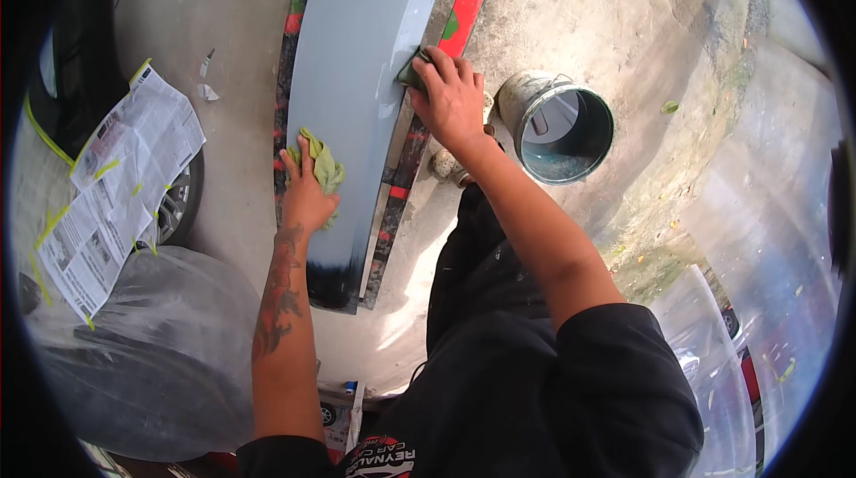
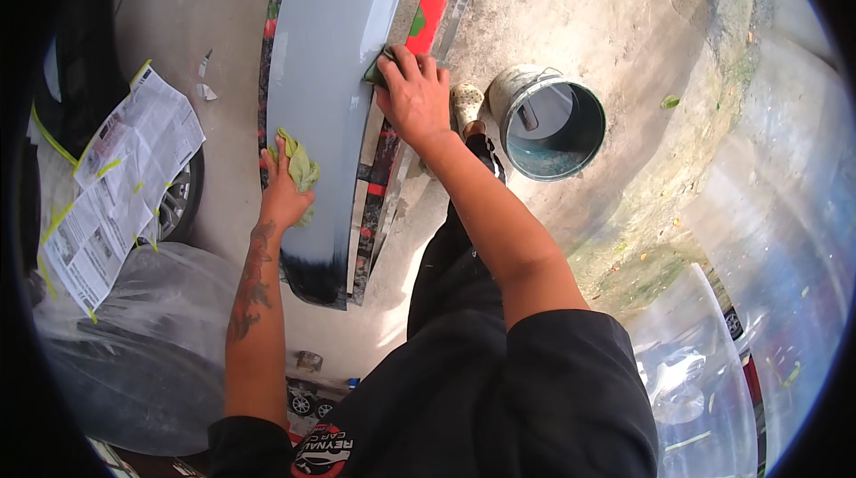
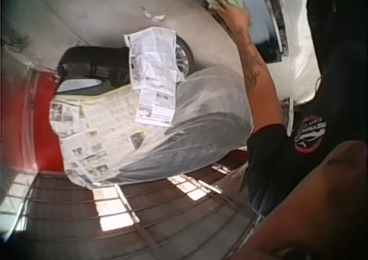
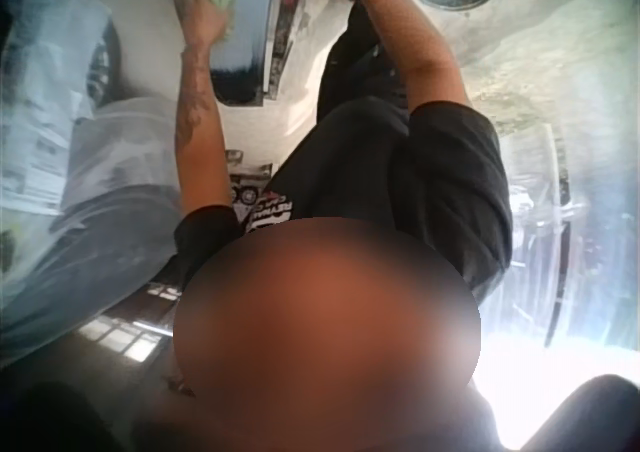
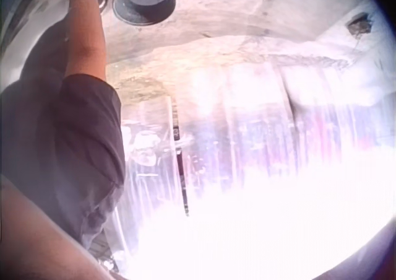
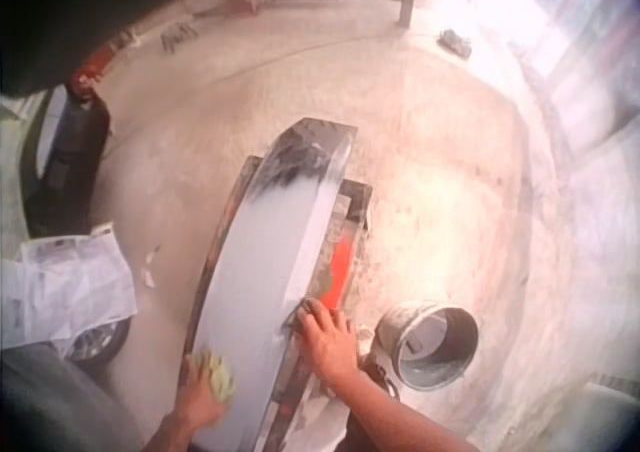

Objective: The person wet sands a car part placed on a stand using a sanding block while holding a cloth, rinses sandpaper and a sponge in a bucket of water, and resumes sanding the car part.

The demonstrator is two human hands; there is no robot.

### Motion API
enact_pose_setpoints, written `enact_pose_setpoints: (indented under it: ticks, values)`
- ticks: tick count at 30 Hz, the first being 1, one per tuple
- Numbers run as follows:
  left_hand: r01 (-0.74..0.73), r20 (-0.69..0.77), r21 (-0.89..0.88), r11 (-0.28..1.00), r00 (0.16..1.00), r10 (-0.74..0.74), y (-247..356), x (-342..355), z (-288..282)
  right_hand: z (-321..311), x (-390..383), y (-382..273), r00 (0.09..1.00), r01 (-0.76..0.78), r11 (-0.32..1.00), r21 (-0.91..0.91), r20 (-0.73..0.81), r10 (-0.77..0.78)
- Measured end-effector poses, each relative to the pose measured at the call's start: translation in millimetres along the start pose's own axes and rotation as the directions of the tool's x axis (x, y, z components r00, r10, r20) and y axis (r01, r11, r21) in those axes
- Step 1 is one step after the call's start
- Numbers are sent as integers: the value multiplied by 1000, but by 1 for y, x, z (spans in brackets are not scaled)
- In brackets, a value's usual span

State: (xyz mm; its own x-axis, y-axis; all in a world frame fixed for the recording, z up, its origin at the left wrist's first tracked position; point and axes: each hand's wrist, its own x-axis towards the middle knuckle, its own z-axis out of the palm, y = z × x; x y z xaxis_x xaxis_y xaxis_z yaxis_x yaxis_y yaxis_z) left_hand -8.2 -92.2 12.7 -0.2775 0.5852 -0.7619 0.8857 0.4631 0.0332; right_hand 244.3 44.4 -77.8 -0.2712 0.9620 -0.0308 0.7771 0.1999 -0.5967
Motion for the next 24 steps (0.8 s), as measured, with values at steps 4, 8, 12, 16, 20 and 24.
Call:
enact_pose_setpoints:
  ticks: [4,8,12,16,20,24]
  values:
    - [32,51,-2,999,998,-32,-4,2,0,-4,15,6,993,98,995,-13,-65,-99]
    - [27,52,-69,997,998,-23,-7,2,5,-9,85,34,948,22,996,-82,-315,-47]
    - [-1,10,6,1000,1000,1,-5,1,5,-13,92,35,967,-34,999,-17,-254,29]
    - [5,35,-34,999,999,-4,-6,1,1,-18,73,29,999,39,999,-35,-14,-39]
    - [28,58,-108,994,998,-21,-6,0,2,-22,125,50,960,7,997,-80,-278,-29]
    - [-9,21,-75,997,1000,10,-1,-2,-2,-24,152,63,967,-53,990,-130,-253,19]
